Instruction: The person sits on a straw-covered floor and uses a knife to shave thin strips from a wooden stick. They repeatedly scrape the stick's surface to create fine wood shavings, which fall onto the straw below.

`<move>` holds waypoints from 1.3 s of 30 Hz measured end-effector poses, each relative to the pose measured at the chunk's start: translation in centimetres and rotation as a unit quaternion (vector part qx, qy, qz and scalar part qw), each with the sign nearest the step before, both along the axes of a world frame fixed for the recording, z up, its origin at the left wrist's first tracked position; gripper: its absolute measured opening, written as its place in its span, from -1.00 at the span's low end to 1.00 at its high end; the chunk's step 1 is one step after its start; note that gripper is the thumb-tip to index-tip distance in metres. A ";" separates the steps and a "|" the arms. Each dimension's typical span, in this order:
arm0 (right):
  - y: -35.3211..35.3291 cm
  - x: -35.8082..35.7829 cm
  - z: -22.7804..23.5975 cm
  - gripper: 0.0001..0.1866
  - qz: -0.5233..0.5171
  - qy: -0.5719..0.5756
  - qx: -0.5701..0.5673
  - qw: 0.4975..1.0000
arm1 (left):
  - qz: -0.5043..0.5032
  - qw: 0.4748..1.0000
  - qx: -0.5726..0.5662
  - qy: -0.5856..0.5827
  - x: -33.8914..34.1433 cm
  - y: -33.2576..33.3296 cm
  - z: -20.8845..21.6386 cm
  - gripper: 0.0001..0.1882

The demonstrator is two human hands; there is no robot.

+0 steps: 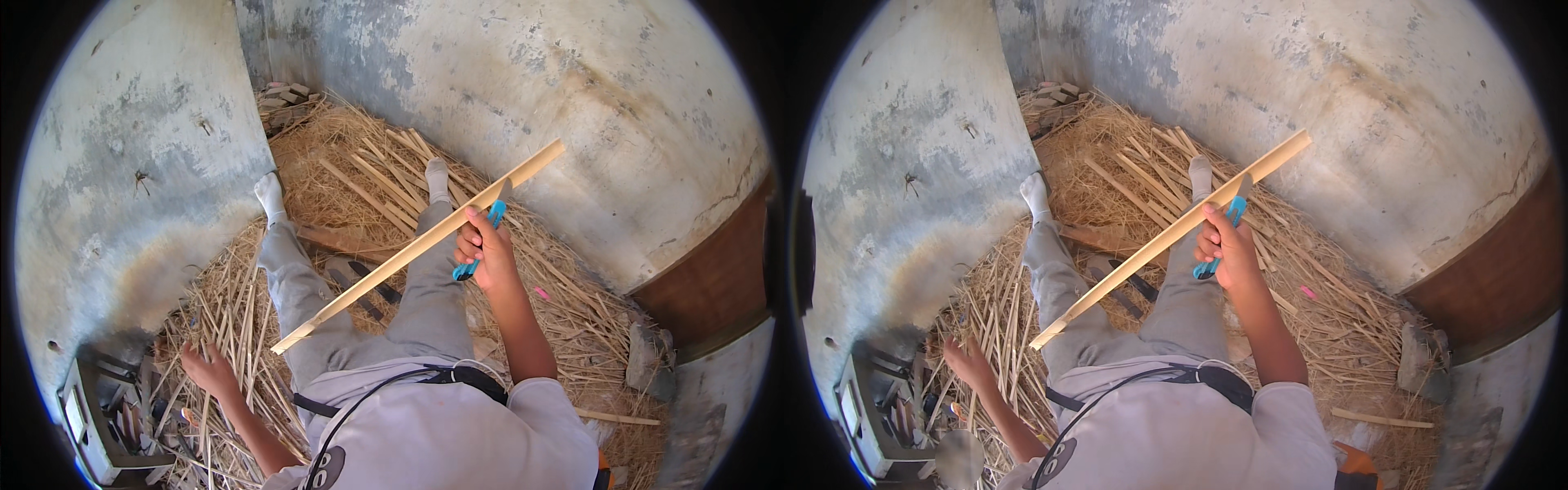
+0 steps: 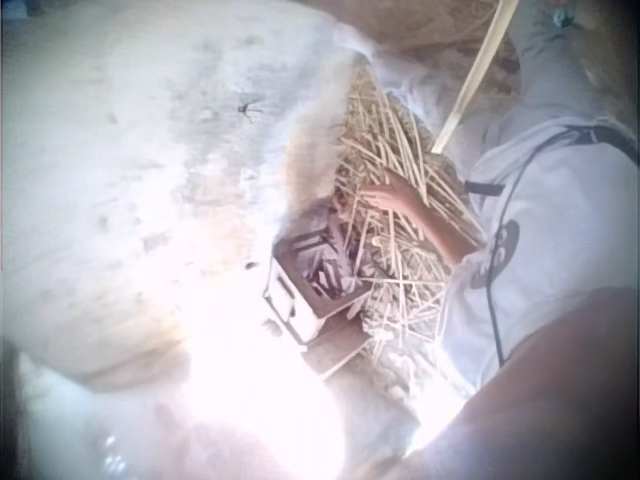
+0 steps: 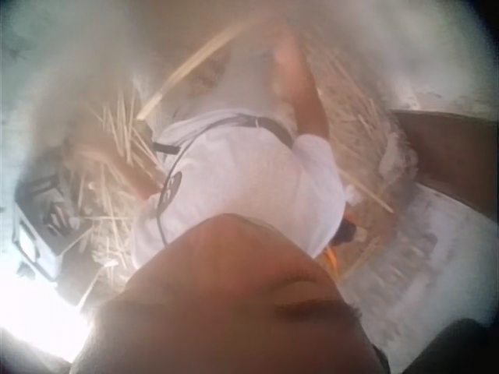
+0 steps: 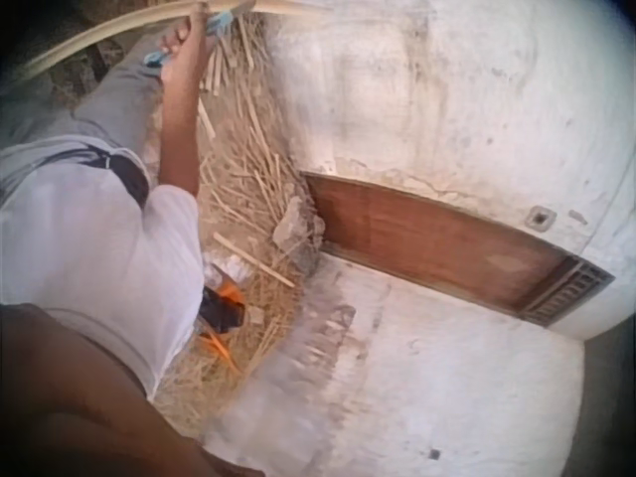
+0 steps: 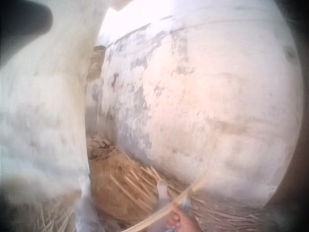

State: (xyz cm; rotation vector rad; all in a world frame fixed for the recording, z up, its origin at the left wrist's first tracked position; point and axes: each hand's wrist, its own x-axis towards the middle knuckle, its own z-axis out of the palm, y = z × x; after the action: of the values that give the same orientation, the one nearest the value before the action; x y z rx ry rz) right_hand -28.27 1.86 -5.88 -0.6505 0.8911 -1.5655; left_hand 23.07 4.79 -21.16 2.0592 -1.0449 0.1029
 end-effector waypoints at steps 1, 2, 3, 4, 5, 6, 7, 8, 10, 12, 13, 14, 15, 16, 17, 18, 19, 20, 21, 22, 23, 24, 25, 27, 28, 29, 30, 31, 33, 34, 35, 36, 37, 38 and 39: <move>-0.1 -0.1 -0.3 -0.76 0.001 -0.004 0.008 1.000 | -0.068 0.988 0.090 -0.102 -3.4 0.1 4.3 -0.46; -0.5 0.1 -0.7 -0.77 0.011 -0.009 0.016 1.000 | -0.156 0.968 0.091 -0.176 -5.4 -0.4 5.8 -0.50; -0.9 0.3 -1.0 -0.77 0.020 -0.012 0.025 0.999 | -0.246 0.958 0.104 -0.102 -9.3 -0.6 9.1 -0.50; -1.2 0.9 -0.7 -0.77 0.042 -0.007 0.022 0.999 | -0.333 0.938 0.085 -0.042 -11.7 -1.2 9.7 -0.45; -1.4 1.5 -0.3 -0.77 0.063 -0.001 0.019 0.998 | -0.442 0.893 0.038 -0.076 -13.5 -2.0 9.4 -0.38; -1.6 1.6 0.0 -0.77 0.075 0.002 0.015 0.997 | -0.515 0.850 0.104 -0.022 -16.4 -2.0 12.4 -0.31; -2.1 2.3 0.7 -0.76 0.088 0.009 0.006 0.996 | -0.574 0.808 0.044 -0.127 -17.2 -2.9 11.0 -0.43; -2.6 2.8 1.3 -0.76 0.099 0.017 -0.003 0.995 | -0.606 0.783 0.139 -0.017 -17.9 -3.2 10.7 -0.48; -3.2 3.0 2.0 -0.76 0.100 0.061 -0.028 0.993 | -0.637 0.672 0.314 0.210 -19.6 -3.6 10.2 -0.54; -3.8 2.7 1.5 -0.76 0.086 0.125 -0.066 0.986 | -0.659 0.653 0.270 0.256 -19.3 -3.8 9.6 -0.58; -3.7 2.2 0.8 -0.79 0.078 0.121 -0.106 0.984 | -0.668 0.643 0.250 0.279 -19.2 -3.7 9.9 -0.58; -3.4 2.0 -0.1 -0.78 0.011 0.299 -0.177 0.938 | -0.644 0.625 0.282 0.340 -19.1 -3.6 10.4 -0.59; -2.7 2.1 -1.2 -0.76 -0.056 0.462 -0.239 0.852 | -0.615 0.603 0.314 0.399 -19.0 -3.1 12.1 -0.60; -2.0 2.9 -1.6 -0.75 -0.116 0.605 -0.291 0.732 | -0.579 0.578 0.346 0.461 -18.9 -2.3 13.2 -0.61; -1.1 3.5 -1.7 -0.75 -0.123 0.650 -0.309 0.683 | -0.565 0.587 0.332 0.475 -19.1 -1.6 13.5 -0.62; -0.5 4.4 -1.9 -0.75 -0.123 0.656 -0.326 0.669 | -0.551 0.595 0.321 0.489 -19.8 -0.7 13.7 -0.62; -0.2 5.4 -2.2 -0.74 -0.124 0.661 -0.343 0.655 | -0.536 0.603 0.309 0.503 -20.3 0.0 13.6 -0.63; 0.2 6.3 -2.6 -0.74 -0.124 0.666 -0.360 0.641 | -0.534 0.615 0.299 0.497 -20.7 0.6 13.1 -0.64; 0.6 6.8 -3.1 -0.73 -0.114 0.704 -0.313 0.628 | -0.533 0.626 0.288 0.491 -21.3 1.2 12.3 -0.65; 0.7 7.2 -3.4 -0.73 -0.101 0.707 -0.296 0.635 | -0.532 0.637 0.278 0.484 -21.7 1.7 11.4 -0.66; 0.7 7.5 -3.6 -0.73 -0.088 0.710 -0.278 0.641 | -0.544 0.672 0.248 0.438 -21.8 2.0 10.1 -0.68; 0.6 7.6 -3.6 -0.73 -0.077 0.714 -0.262 0.644 | -0.554 0.704 0.214 0.389 -22.2 2.1 9.6 -0.69; 0.6 7.5 -3.8 -0.73 -0.083 0.728 -0.244 0.636 | -0.562 0.733 0.179 0.339 -22.4 2.2 9.2 -0.70; 0.3 7.1 -4.3 -0.73 -0.097 0.753 -0.208 0.617 | -0.537 0.774 0.124 0.312 -23.0 3.1 10.4 -0.70; 0.2 7.0 -4.3 -0.75 -0.107 0.759 -0.208 0.608 | -0.523 0.794 0.098 0.294 -23.2 3.5 11.5 -0.70; -0.1 6.9 -4.3 -0.77 -0.117 0.765 -0.208 0.598 | -0.527 0.801 0.092 0.268 -23.3 3.6 11.8 -0.67; -0.4 6.7 -4.1 -0.79 -0.129 0.771 -0.207 0.588 | -0.532 0.807 0.086 0.239 -23.5 3.6 12.0 -0.65; -0.6 6.7 -3.9 -0.80 -0.134 0.769 -0.202 0.592 | -0.538 0.813 0.080 0.211 -23.6 3.6 12.3 -0.63; -1.1 6.8 -3.4 -0.81 -0.144 0.765 -0.191 0.598 | -0.515 0.837 0.077 0.168 -23.7 4.0 13.3 -0.64; -1.5 6.5 -3.5 -0.81 -0.158 0.766 -0.191 0.593 | -0.503 0.848 0.075 0.148 -23.9 4.1 13.6 -0.65; -2.1 6.2 -3.9 -0.81 -0.172 0.766 -0.191 0.589 | -0.507 0.848 0.070 0.136 -24.0 4.1 13.5 -0.65; -2.5 6.1 -3.8 -0.80 -0.183 0.766 -0.194 0.585 | -0.509 0.849 0.064 0.125 -24.0 4.1 13.3 -0.65; -2.7 6.1 -3.6 -0.80 -0.193 0.765 -0.205 0.579 | -0.511 0.850 0.059 0.114 -24.0 4.2 13.2 -0.66; -2.8 6.1 -3.4 -0.80 -0.202 0.764 -0.216 0.573 | -0.512 0.849 0.056 0.114 -24.0 4.2 13.1 -0.66; -3.0 6.2 -3.1 -0.80 -0.214 0.762 -0.227 0.568 | -0.515 0.849 0.052 0.111 -23.9 4.2 13.2 -0.67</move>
State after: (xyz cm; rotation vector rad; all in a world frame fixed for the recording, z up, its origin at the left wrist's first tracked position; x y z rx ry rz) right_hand -22.03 -1.14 -8.97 -2.5302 1.9839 -1.3336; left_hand -0.84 8.98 -7.95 1.2956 -1.8703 -0.7320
